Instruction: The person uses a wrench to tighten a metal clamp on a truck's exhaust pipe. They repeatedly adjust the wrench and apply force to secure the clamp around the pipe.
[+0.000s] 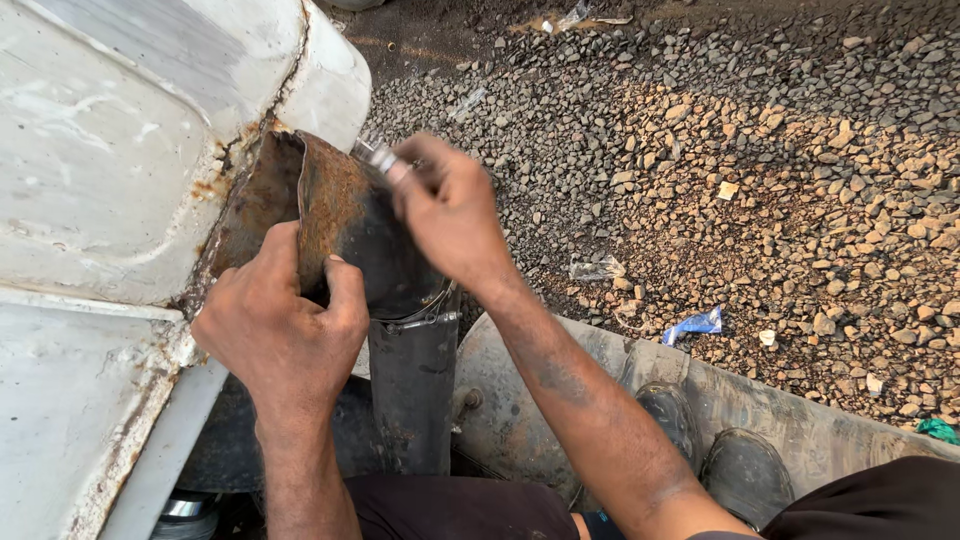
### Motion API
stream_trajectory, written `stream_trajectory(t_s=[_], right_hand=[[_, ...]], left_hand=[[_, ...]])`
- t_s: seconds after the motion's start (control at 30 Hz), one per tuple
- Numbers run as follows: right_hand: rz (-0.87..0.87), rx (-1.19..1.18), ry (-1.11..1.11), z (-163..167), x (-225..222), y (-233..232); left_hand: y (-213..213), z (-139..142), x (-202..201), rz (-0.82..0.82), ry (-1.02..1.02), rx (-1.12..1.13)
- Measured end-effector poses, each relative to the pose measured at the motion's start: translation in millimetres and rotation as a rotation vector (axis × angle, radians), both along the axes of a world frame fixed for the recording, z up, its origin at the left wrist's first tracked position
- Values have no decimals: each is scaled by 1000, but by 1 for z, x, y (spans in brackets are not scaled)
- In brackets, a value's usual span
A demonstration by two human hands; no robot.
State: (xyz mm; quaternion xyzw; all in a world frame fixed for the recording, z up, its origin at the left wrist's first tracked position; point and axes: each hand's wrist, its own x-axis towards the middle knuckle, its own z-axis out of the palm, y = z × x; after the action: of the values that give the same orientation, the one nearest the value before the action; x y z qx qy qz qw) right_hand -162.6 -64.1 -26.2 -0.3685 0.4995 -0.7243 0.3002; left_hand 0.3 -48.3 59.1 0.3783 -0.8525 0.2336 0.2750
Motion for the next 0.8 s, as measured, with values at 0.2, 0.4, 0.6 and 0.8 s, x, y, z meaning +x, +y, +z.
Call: stream_trajectory(t_s=[0.2, 0.4, 0.6, 0.8], right_hand=[[148, -14, -141, -5, -4, -1], [154, -74, -259, 1, -9, 0], [99, 208, -25, -2, -2, -6], [223, -9, -340, -14, -1, -14]], left_hand=[[1, 1, -2, -6, 6, 9], [2, 3, -2, 12, -6, 11], [1, 0, -2, 27, -18, 3], [1, 0, -1, 39, -34, -13]])
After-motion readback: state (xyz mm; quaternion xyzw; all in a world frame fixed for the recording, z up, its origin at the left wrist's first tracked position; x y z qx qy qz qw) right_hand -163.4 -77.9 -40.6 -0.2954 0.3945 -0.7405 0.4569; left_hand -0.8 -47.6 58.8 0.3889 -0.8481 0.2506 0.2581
